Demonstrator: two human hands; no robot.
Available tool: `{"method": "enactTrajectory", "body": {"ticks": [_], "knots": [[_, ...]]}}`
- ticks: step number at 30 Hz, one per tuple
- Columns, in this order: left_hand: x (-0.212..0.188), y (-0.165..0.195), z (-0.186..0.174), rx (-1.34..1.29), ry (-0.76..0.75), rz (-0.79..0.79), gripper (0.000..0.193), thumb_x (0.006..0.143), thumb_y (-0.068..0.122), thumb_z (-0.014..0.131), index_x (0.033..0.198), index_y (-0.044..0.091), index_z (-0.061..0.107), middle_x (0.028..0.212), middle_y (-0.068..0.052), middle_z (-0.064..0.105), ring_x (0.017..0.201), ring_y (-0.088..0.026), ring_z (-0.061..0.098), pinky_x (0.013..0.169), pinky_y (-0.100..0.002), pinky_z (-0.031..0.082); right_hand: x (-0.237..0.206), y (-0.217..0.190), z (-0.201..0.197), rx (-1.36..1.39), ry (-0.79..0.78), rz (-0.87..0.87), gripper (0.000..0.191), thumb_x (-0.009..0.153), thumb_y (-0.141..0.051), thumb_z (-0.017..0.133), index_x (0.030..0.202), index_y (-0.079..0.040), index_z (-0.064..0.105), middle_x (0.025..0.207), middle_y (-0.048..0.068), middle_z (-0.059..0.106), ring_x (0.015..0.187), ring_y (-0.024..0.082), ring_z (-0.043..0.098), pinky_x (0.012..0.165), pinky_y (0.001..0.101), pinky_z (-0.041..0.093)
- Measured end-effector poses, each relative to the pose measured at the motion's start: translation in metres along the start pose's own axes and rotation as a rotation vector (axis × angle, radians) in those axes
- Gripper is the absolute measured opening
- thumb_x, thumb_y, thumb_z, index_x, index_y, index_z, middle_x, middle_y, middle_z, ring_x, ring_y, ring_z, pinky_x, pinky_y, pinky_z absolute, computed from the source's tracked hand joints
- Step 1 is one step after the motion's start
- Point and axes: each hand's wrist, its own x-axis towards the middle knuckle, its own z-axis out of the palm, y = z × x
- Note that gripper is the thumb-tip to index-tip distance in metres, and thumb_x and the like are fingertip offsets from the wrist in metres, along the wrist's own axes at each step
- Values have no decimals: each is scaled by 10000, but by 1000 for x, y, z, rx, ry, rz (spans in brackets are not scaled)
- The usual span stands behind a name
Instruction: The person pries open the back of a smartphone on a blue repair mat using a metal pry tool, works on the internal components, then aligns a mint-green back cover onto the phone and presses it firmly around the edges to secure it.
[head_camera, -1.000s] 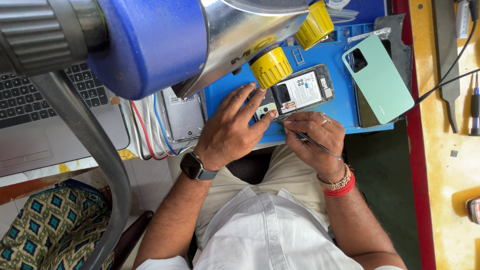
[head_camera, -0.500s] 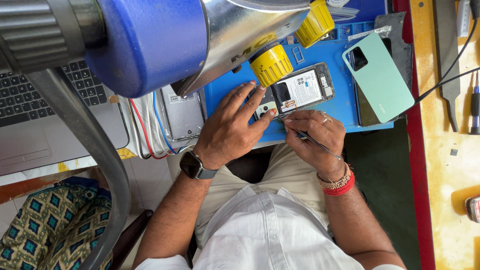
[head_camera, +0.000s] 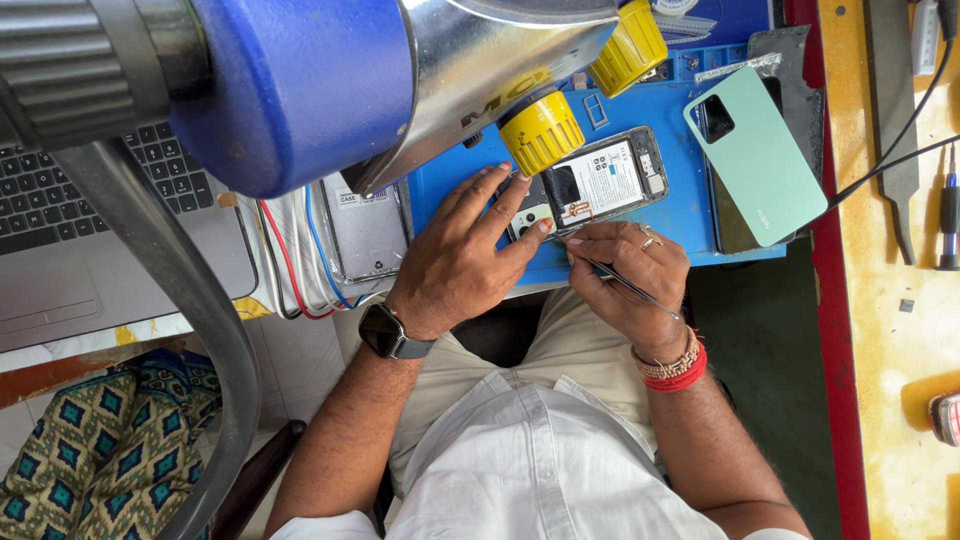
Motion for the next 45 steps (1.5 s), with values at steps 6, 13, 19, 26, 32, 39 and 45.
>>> {"method": "enactTrajectory", "body": {"ticks": [6, 13, 19, 26, 32, 39, 45], "knots": [[0, 0, 0, 4, -4, 1, 247, 965, 161, 738, 1201, 93, 762, 1385, -266, 602, 1342, -427, 540, 1109, -535, 497, -1, -1, 1, -15, 19, -6, 193, 798, 125, 772, 920, 5, 683, 958, 141, 754, 871, 230, 768, 740, 306, 606], [0, 1, -2, 7, 2, 7, 249, 963, 162, 733, 1200, 92, 763, 1386, -269, 599, 1335, -429, 543, 1108, -537, 496, 0, -1, 0, 1, 8, -16, 197, 794, 121, 776, 917, -2, 683, 954, 134, 754, 860, 225, 763, 735, 304, 605], [1, 0, -2, 6, 2, 10, 247, 967, 166, 731, 1199, 88, 764, 1386, -272, 597, 1333, -432, 545, 1110, -533, 496, 0, -1, 0, -19, 8, -12, 198, 793, 123, 773, 913, -6, 681, 952, 131, 754, 860, 224, 765, 732, 302, 603], [0, 0, 1, 10, 7, 6, 238, 971, 167, 736, 1196, 97, 765, 1395, -268, 592, 1340, -427, 542, 1111, -530, 501, -1, -3, 0, -34, 21, -23, 202, 795, 129, 764, 931, 3, 686, 954, 135, 751, 875, 232, 764, 747, 312, 604], [-1, 1, 2, 7, 4, 6, 250, 956, 170, 747, 1193, 93, 765, 1402, -273, 585, 1341, -427, 538, 1109, -532, 500, 0, -2, 1, -25, 29, -25, 183, 791, 115, 767, 908, 2, 684, 942, 132, 754, 855, 216, 765, 726, 297, 601], [-1, -1, 1, -3, -10, 0, 262, 942, 157, 747, 1195, 91, 766, 1407, -276, 582, 1353, -426, 532, 1113, -522, 500, -2, -1, 3, -57, 31, -6, 174, 807, 108, 769, 910, -2, 683, 949, 131, 754, 868, 224, 767, 743, 305, 603], [-1, -1, 2, 0, -2, 3, 255, 948, 154, 751, 1193, 89, 765, 1411, -276, 578, 1357, -429, 526, 1101, -512, 516, -2, -2, 3, -52, 17, 13, 170, 819, 101, 775, 923, 2, 685, 967, 137, 757, 872, 230, 765, 752, 311, 602]]}}
